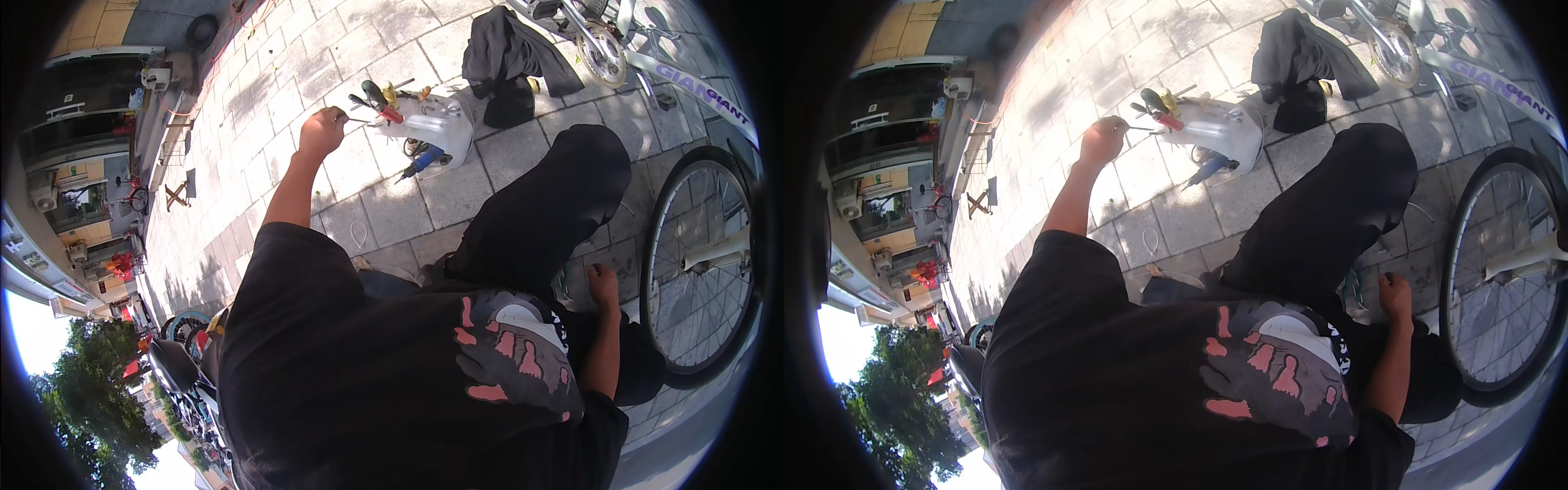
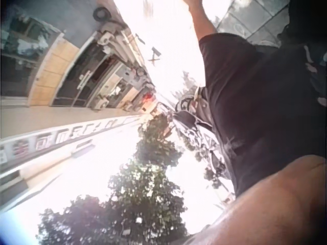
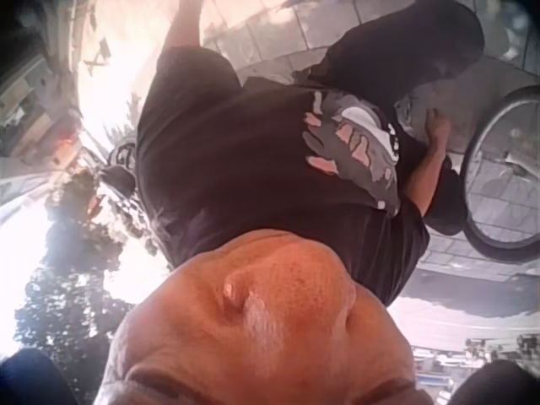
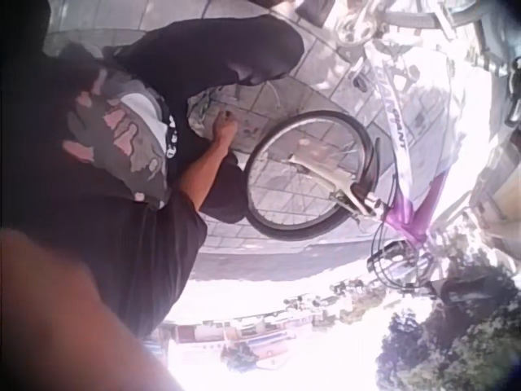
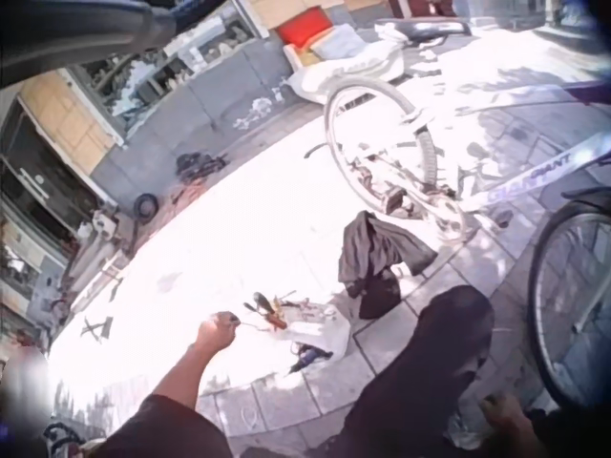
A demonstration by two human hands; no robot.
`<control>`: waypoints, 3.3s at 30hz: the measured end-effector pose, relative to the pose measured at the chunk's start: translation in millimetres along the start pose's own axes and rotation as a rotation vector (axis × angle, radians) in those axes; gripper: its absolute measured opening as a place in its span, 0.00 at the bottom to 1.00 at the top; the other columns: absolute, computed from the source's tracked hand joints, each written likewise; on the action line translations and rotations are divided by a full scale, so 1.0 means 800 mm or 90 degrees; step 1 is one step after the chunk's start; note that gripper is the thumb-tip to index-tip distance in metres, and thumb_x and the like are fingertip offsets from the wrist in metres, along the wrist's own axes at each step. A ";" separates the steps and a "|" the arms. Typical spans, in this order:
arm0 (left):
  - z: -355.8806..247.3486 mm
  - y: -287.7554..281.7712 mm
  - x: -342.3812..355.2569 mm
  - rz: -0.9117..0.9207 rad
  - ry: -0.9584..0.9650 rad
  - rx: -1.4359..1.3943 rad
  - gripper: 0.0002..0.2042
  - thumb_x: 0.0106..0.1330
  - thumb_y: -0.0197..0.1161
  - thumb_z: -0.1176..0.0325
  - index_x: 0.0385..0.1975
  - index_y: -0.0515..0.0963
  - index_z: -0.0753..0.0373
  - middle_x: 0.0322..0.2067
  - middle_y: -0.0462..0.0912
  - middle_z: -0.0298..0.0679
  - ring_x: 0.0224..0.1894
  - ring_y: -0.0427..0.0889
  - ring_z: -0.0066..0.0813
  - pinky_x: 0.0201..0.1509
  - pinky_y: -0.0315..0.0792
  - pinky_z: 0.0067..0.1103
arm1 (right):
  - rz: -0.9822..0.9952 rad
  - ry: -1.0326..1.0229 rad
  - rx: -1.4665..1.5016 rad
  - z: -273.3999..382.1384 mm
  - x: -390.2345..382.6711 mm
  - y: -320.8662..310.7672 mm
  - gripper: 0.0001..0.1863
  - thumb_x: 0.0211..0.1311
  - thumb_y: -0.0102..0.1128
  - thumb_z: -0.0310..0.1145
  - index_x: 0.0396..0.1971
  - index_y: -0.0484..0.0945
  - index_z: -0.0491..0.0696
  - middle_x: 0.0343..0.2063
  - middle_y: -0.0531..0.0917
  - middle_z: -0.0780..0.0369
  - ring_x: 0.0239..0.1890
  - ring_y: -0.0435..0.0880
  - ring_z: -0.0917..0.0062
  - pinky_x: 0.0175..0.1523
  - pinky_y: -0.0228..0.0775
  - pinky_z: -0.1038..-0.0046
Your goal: The person sits on the sidewalk and uses a wrench and pliers to adjust the front wheel and brake assembly of a pink and white bicycle. They repeatedly tighten bolts, test the wheel, and make fine adjustments to the brake cable.
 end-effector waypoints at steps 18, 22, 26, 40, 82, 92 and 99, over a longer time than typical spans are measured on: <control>-0.029 0.007 -0.010 0.136 0.102 0.158 0.07 0.75 0.60 0.64 0.41 0.84 0.56 0.38 0.88 0.41 0.40 0.89 0.44 0.44 0.83 0.37 | 0.004 -0.032 0.005 -0.015 0.021 0.013 0.23 0.72 0.62 0.42 0.53 0.87 0.38 0.46 0.89 0.40 0.52 0.90 0.47 0.58 0.80 0.56; -0.023 0.009 0.001 0.109 0.126 0.153 0.07 0.74 0.62 0.65 0.40 0.85 0.59 0.38 0.89 0.43 0.38 0.90 0.45 0.41 0.83 0.37 | -0.007 -0.044 0.015 -0.002 0.022 0.008 0.23 0.72 0.62 0.42 0.53 0.87 0.38 0.46 0.89 0.40 0.52 0.90 0.47 0.58 0.80 0.55; -0.015 0.029 0.037 0.147 -0.383 0.067 0.12 0.72 0.64 0.62 0.37 0.85 0.66 0.35 0.90 0.49 0.32 0.90 0.47 0.36 0.84 0.35 | -0.008 -0.029 0.019 0.006 0.013 0.004 0.22 0.72 0.61 0.42 0.52 0.87 0.38 0.45 0.89 0.40 0.51 0.90 0.47 0.58 0.80 0.56; 0.000 0.144 -0.021 0.008 -0.511 -0.516 0.15 0.76 0.68 0.61 0.46 0.87 0.69 0.29 0.87 0.36 0.26 0.80 0.27 0.33 0.76 0.29 | -0.016 0.020 0.007 -0.017 -0.024 0.000 0.22 0.71 0.61 0.42 0.50 0.88 0.39 0.44 0.89 0.41 0.50 0.90 0.49 0.56 0.80 0.56; -0.050 0.075 -0.006 0.170 -0.096 0.136 0.12 0.80 0.55 0.61 0.41 0.78 0.64 0.35 0.90 0.52 0.38 0.92 0.54 0.46 0.84 0.44 | -0.005 0.008 -0.027 0.002 -0.019 0.001 0.21 0.70 0.62 0.42 0.48 0.88 0.39 0.43 0.88 0.40 0.51 0.88 0.44 0.57 0.79 0.53; -0.032 0.074 0.002 0.208 -0.119 -0.081 0.15 0.75 0.62 0.56 0.48 0.88 0.58 0.43 0.91 0.51 0.49 0.89 0.53 0.54 0.81 0.42 | 0.002 -0.009 -0.018 0.001 0.000 0.009 0.21 0.70 0.62 0.42 0.51 0.89 0.41 0.46 0.89 0.41 0.52 0.89 0.46 0.60 0.80 0.54; -0.005 0.036 0.048 0.268 -0.231 -0.011 0.20 0.71 0.66 0.49 0.47 0.90 0.59 0.44 0.92 0.49 0.48 0.90 0.53 0.54 0.81 0.40 | -0.024 0.019 -0.033 0.003 -0.019 -0.006 0.22 0.70 0.62 0.43 0.51 0.89 0.41 0.47 0.89 0.42 0.53 0.89 0.47 0.61 0.80 0.55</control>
Point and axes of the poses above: each hand's wrist, its own x-axis towards the middle knuckle, its own y-axis out of the palm, z = x × y, the point moved 3 cm from there along x, towards the middle knuckle
